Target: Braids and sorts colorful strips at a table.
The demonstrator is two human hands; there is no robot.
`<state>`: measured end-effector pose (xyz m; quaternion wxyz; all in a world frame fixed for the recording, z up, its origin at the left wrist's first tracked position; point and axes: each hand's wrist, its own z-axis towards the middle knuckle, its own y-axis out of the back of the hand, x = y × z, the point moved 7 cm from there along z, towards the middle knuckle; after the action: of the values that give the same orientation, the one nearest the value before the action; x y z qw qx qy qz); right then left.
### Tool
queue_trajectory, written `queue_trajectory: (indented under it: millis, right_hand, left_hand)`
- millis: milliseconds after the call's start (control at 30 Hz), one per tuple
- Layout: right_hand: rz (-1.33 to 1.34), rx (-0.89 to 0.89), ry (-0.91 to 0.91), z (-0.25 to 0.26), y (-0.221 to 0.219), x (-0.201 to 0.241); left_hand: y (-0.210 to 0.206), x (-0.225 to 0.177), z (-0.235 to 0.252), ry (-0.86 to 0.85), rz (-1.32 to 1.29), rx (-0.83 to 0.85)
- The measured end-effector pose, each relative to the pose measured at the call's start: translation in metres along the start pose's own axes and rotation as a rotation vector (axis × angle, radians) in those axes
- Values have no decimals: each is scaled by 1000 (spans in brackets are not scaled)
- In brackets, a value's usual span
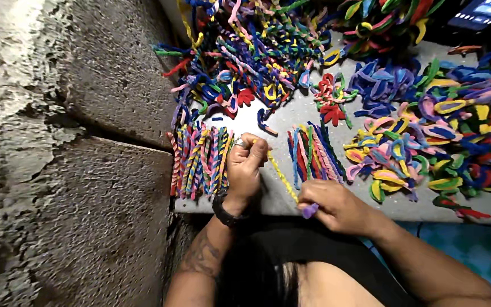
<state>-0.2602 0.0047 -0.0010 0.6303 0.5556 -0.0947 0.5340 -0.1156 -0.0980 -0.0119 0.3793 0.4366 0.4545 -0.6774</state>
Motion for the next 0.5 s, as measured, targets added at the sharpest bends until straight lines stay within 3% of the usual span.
queue_trajectory:
  millis: [133,333,500]
  right_hand:
    - [-165,-143,-232,-23,23,-13]
    - [-162,-438,-618,-54,33,-28]
    - [-202,-192,-868,-54,38,-42]
  left_hand:
    - [-3,-9,2,-1,116,58]
    - [-19,-8,8,107,197,182]
    - [-10,-10,2,103,323,159]
